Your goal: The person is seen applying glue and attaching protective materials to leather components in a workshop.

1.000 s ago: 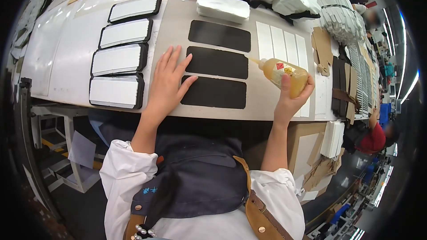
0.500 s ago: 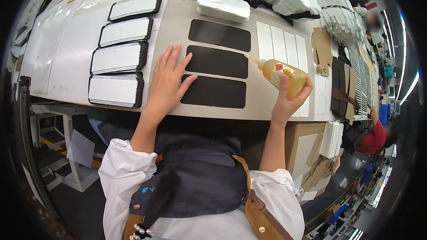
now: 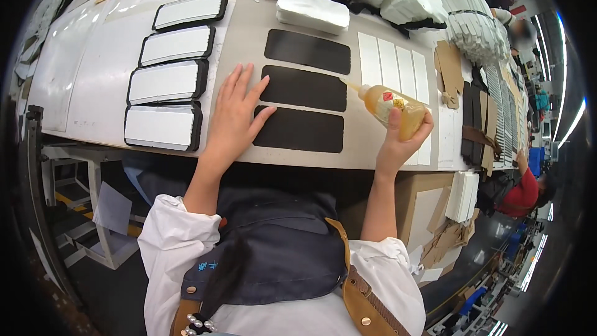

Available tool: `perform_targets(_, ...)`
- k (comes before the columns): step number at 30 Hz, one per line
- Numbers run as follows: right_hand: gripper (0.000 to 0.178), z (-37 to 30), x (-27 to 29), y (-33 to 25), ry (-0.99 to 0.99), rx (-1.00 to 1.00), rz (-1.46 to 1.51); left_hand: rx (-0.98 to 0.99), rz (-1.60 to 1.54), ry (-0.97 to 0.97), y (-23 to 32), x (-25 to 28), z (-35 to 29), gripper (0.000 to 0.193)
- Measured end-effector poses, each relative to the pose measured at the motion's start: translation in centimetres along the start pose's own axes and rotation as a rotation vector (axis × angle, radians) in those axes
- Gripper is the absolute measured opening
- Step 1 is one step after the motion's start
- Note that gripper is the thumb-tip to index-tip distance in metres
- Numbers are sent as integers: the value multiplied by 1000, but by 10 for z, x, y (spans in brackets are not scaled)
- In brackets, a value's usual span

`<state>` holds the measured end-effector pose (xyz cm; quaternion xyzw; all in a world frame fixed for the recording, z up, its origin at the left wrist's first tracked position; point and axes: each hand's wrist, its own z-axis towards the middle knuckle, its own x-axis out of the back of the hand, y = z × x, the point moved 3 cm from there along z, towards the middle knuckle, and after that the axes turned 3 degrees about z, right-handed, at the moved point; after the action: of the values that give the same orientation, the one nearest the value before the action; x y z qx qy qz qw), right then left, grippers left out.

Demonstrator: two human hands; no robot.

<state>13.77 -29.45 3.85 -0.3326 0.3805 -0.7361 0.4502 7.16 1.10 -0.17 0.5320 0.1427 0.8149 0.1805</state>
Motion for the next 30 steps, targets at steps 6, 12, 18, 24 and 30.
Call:
perform_targets(6,61,-6,-14,-11,-25,2,28,13,-47,49,-1,0,-1,52)
perform_targets(12,62,-12,-29,-17,-58,44,-7,58,-105,99,-2,-1,0,45)
perform_targets(18,62,-19,-50,-24,-116,68,19,70,-109,102,-3,0,-1,46)
perform_targets(24,63,-24,-69,-27,-180,114,44,96,-114,135,-5,2,-4,47)
perform_targets(30,66,-31,-91,-40,-242,143,47,125,-97,123,-4,3,-6,39)
